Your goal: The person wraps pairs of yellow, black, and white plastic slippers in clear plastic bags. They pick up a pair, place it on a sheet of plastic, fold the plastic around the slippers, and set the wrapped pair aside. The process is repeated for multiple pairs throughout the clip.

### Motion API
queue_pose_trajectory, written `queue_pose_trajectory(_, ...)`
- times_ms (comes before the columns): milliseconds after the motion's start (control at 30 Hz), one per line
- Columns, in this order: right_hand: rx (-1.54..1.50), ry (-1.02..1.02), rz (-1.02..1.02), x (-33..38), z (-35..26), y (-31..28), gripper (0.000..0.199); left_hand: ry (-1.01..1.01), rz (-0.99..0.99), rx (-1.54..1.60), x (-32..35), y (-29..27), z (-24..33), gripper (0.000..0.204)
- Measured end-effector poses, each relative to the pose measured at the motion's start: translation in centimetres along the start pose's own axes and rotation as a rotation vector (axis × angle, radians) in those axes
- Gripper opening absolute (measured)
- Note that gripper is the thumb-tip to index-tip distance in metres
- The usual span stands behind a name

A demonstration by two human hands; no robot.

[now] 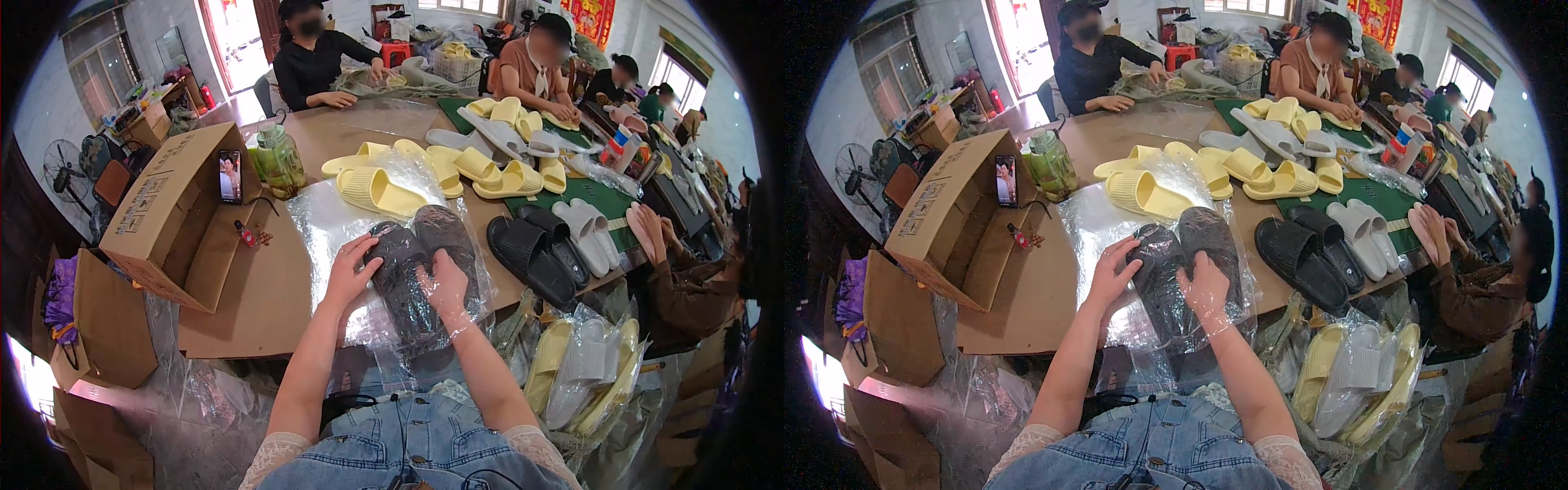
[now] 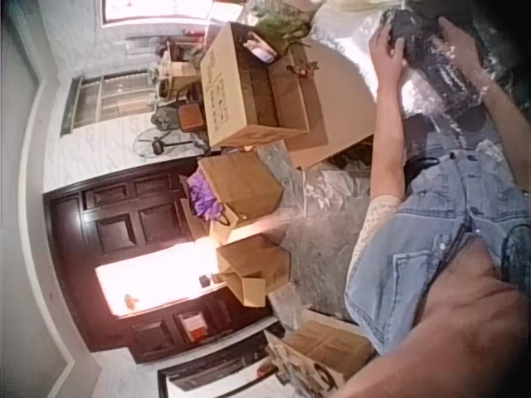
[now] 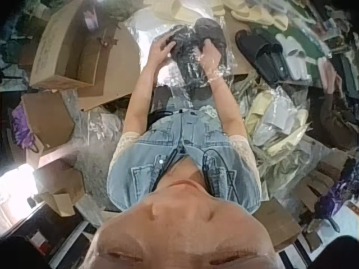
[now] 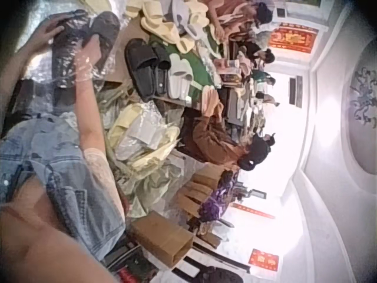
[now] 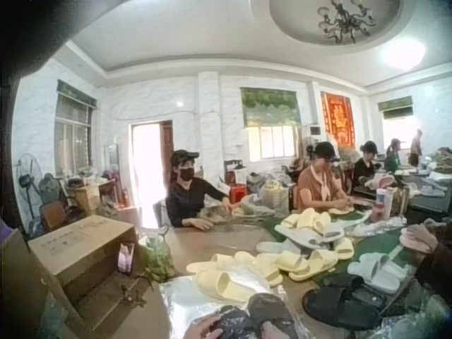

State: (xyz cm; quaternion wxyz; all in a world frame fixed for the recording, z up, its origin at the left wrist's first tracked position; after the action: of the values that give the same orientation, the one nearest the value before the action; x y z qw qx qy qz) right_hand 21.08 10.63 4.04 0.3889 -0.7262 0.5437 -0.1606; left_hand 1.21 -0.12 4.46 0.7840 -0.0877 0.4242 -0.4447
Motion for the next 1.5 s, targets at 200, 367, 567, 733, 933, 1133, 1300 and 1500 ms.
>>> queue_pose_trajectory(200,-0.005,-0.019,0.016,-0.06,-0.16,-0.13,0.036,0.004,0.011,0.007,-0.01,0.02,0.06,0.044)
queue_pose_trajectory(367,-0.022,-0.006,0.014,-0.07,0.03,-0.09,0.037,-0.023,-0.021,0.001,-0.14,-0.04,0.39,0.044)
queue_pose_trajectory(567,-0.011,0.004,-0.005,-0.05,-0.11,-0.16,0.038,-0.009,-0.02,-0.025,0.03,-0.03,-0.02,0.044)
queue_pose_trajectory(733,-0.007,0.009,-0.006,-0.06,0.05,-0.01,0.038,-0.009,-0.015,0.003,-0.04,-0.07,0.16,0.044)
queue_pose_trajectory(933,-0.011,0.009,-0.008,-0.06,-0.06,-0.08,0.038,-0.006,-0.007,0.0,-0.03,0.0,0.1,0.043)
queue_pose_trajectory(1133,-0.024,-0.008,0.002,-0.06,0.18,0.16,0.037,-0.005,-0.019,-0.001,-0.02,-0.08,0.05,0.043)
queue_pose_trajectory(1300,-0.019,-0.007,0.002,-0.15,0.33,0.19,0.037,0.006,0.008,0.004,-0.03,0.0,0.07,0.043)
queue_pose_trajectory(1500,-0.02,0.016,-0.013,-0.14,0.02,0.03,0.037,0.012,0.015,0.003,-0.01,-0.05,0.1,0.043)
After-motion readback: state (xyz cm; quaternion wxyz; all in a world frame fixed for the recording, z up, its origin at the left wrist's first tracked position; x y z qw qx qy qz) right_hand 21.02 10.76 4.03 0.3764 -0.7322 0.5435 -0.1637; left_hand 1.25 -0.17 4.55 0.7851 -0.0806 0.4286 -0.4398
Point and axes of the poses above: each hand's wrist, its own x-axis away from the middle knuckle, its own y-axis out of the palm, z = x × y, the point moved 3 cm from there along -x, towards the middle knuckle, and after that the axes turned 11 degrees about y, right-handed, at the moved point
